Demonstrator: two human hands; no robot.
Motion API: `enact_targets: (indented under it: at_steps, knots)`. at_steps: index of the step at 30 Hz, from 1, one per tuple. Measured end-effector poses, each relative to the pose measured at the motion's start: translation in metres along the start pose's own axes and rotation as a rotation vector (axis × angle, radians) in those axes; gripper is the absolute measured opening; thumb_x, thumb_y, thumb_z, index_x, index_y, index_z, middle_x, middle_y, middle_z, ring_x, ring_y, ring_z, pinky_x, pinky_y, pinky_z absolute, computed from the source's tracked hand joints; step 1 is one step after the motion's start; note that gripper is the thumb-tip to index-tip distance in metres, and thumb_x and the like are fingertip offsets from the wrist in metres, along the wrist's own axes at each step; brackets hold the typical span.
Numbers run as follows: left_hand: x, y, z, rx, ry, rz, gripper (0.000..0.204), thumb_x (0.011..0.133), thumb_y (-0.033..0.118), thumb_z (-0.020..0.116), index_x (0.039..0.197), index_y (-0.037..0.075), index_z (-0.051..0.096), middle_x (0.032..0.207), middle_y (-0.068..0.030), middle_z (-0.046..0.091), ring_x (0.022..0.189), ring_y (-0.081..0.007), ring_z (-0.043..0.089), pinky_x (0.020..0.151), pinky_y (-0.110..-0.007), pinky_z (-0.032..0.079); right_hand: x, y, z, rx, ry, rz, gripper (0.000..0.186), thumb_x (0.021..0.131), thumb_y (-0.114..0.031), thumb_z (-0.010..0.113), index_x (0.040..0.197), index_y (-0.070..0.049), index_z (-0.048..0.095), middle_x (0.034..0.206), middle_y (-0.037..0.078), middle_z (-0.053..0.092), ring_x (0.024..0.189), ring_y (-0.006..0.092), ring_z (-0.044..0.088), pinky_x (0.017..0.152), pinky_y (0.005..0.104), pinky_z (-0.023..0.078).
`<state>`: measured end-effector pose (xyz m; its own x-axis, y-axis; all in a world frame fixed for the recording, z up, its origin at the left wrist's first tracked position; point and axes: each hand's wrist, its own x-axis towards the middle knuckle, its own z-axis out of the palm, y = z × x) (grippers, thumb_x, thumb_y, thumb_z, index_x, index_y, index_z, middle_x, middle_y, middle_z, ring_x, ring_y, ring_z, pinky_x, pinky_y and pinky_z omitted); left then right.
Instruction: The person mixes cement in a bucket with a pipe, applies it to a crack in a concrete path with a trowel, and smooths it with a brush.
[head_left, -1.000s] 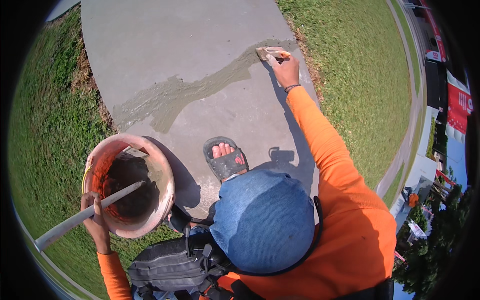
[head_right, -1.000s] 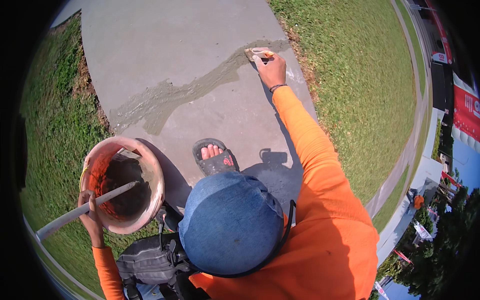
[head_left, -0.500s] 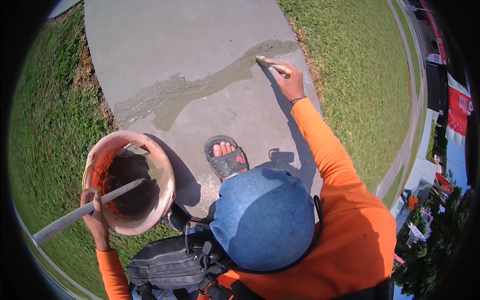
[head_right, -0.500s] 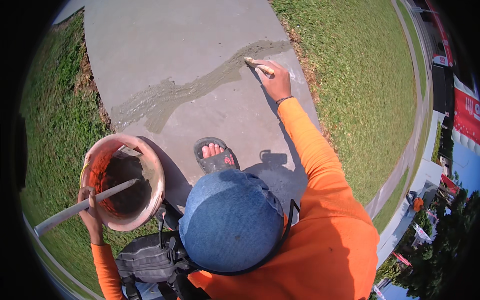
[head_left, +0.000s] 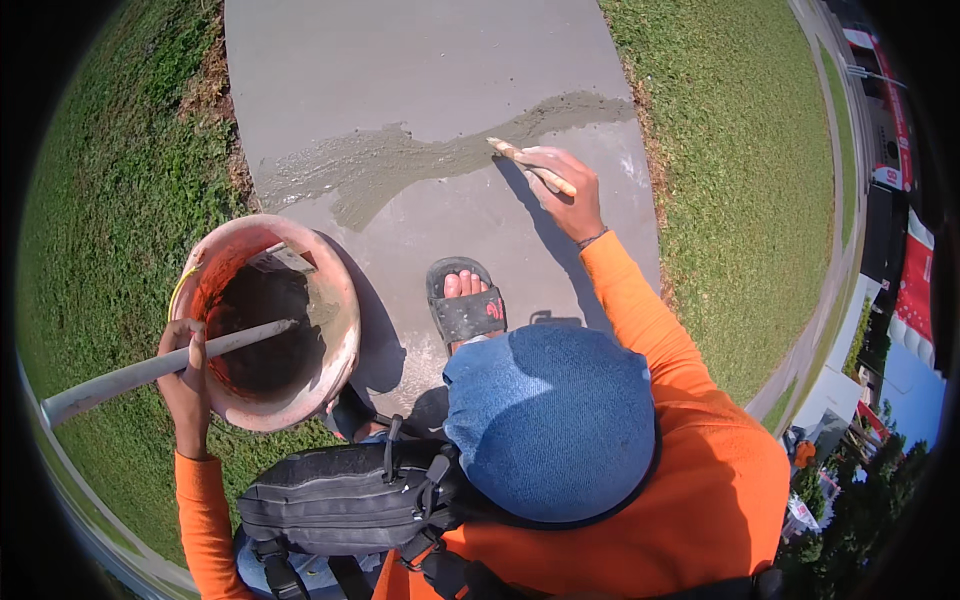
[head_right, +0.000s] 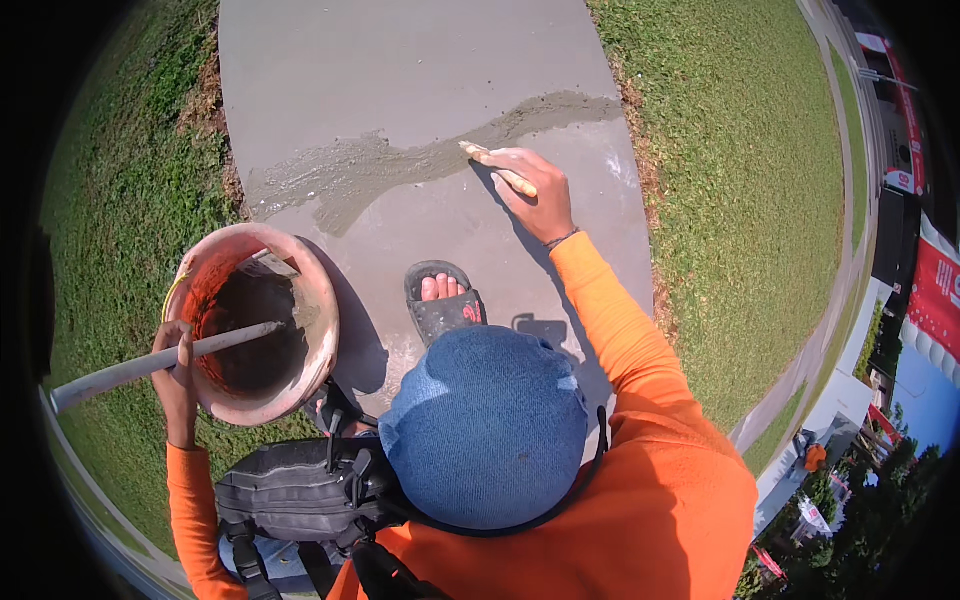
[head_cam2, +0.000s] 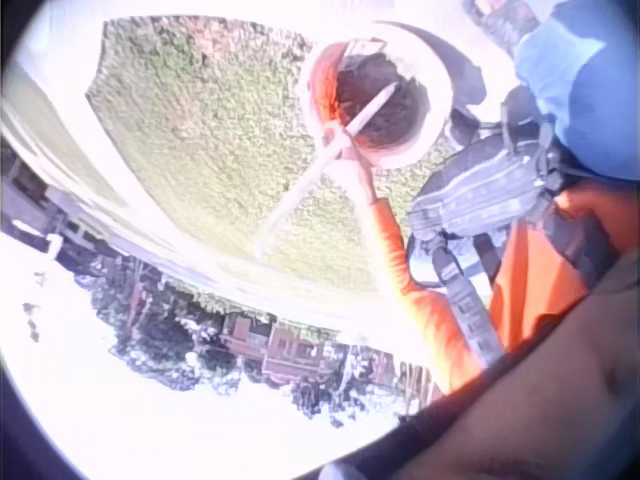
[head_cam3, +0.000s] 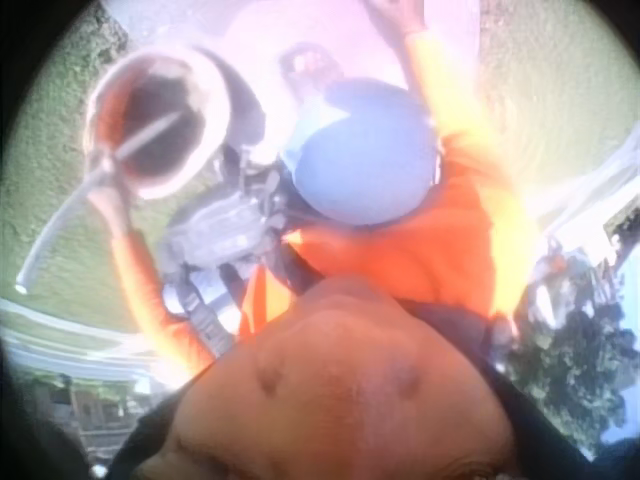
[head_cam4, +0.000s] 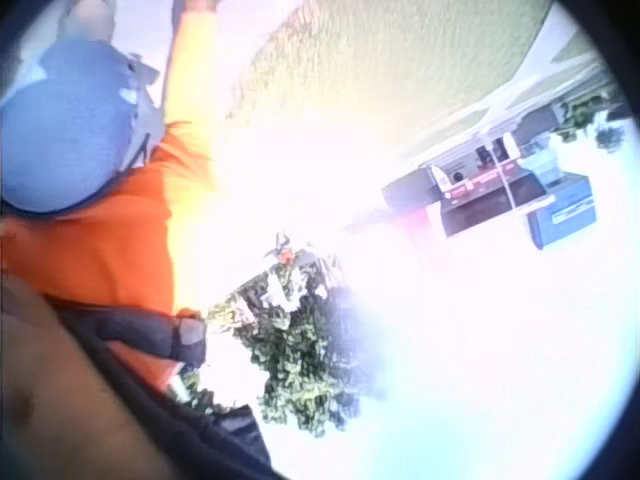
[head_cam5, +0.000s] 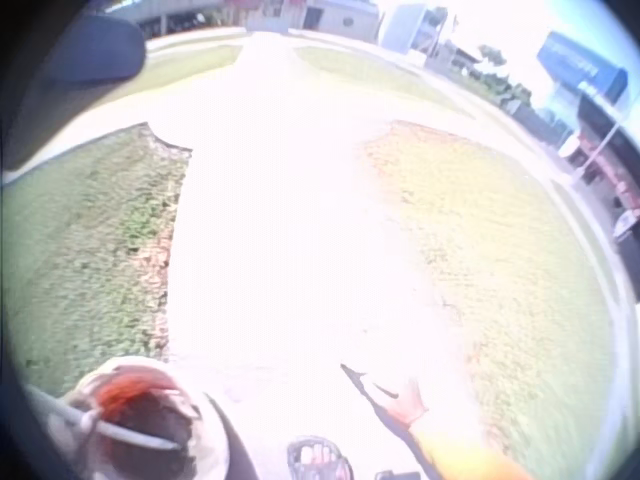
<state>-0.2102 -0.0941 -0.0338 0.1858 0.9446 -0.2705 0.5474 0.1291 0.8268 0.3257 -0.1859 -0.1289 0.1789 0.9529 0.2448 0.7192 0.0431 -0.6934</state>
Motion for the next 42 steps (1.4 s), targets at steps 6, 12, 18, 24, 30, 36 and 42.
enact_targets:
  at_steps: [6,12,18,24,30,36,42]
  knots:
    - [0.016,0.020,0.015,0.070,-0.050,0.047,0.022,0.093,0.025,0.062,0.097,0.003,0.062,0.081,0.0028,0.058,0.067,-0.0049,0.049,0.059,-0.021,0.039,-0.007,-0.089,0.067,0.665,-0.086,0.295,0.023,0.081,-0.001,0.071,0.104,0.000,0.071,0.102,0.009,0.071,0.091,0.0150,0.068,0.082,0.0280,0.054]
    - [-0.002,0.020,0.009,0.101,-0.012,0.036,0.022,0.091,0.021,0.064,0.098,0.000,0.064,0.083,-0.0028,0.064,0.077,-0.0105,0.060,0.070,-0.028,0.049,0.024,-0.162,0.151,0.694,-0.563,0.075,0.023,0.083,-0.015,0.072,0.102,-0.003,0.070,0.090,0.009,0.071,0.084,0.0159,0.069,0.075,0.0300,0.053]
    - [-0.003,0.021,0.018,0.084,-0.001,0.048,0.021,0.089,0.019,0.065,0.099,0.000,0.065,0.079,-0.0029,0.062,0.075,-0.0105,0.059,0.070,-0.027,0.048,0.024,-0.167,0.203,0.395,-0.529,-0.239,0.024,0.082,-0.024,0.071,0.089,-0.001,0.066,0.081,0.019,0.065,0.075,0.0365,0.064,0.073,0.0428,0.052]
    - [0.001,0.013,0.017,0.126,-0.089,0.020,0.023,0.093,0.020,0.062,0.104,0.000,0.063,0.092,-0.0034,0.064,0.086,-0.0107,0.060,0.077,-0.028,0.048,0.003,-0.152,0.210,0.274,-0.632,0.030,0.030,0.083,-0.029,0.072,0.087,0.000,0.069,0.080,0.017,0.069,0.076,0.0304,0.069,0.071,0.0381,0.053]
    - [0.001,0.017,0.010,0.219,-0.066,0.065,0.024,0.092,0.020,0.063,0.103,-0.001,0.064,0.089,-0.0049,0.066,0.082,-0.0118,0.061,0.074,-0.029,0.049,0.005,-0.162,0.187,0.376,-0.434,0.093,0.030,0.081,-0.026,0.071,0.088,0.002,0.068,0.082,0.021,0.069,0.076,0.0329,0.069,0.070,0.0381,0.053]
    - [-0.001,0.016,0.015,0.217,-0.052,0.108,0.026,0.090,0.021,0.065,0.102,-0.001,0.064,0.087,-0.0049,0.066,0.082,-0.0125,0.062,0.075,-0.029,0.049,-0.010,-0.156,0.189,0.267,-0.571,0.125,0.033,0.082,-0.029,0.070,0.089,0.003,0.070,0.079,0.022,0.068,0.077,0.0353,0.069,0.071,0.0405,0.053]
    - [0.000,0.015,0.013,0.226,-0.058,0.083,0.026,0.091,0.022,0.064,0.101,-0.001,0.064,0.086,-0.0045,0.065,0.082,-0.0119,0.060,0.075,-0.029,0.049,-0.032,-0.148,0.219,0.375,-0.622,0.335,0.034,0.086,-0.029,0.071,0.095,0.004,0.072,0.084,0.019,0.072,0.076,0.0283,0.072,0.072,0.0363,0.056]
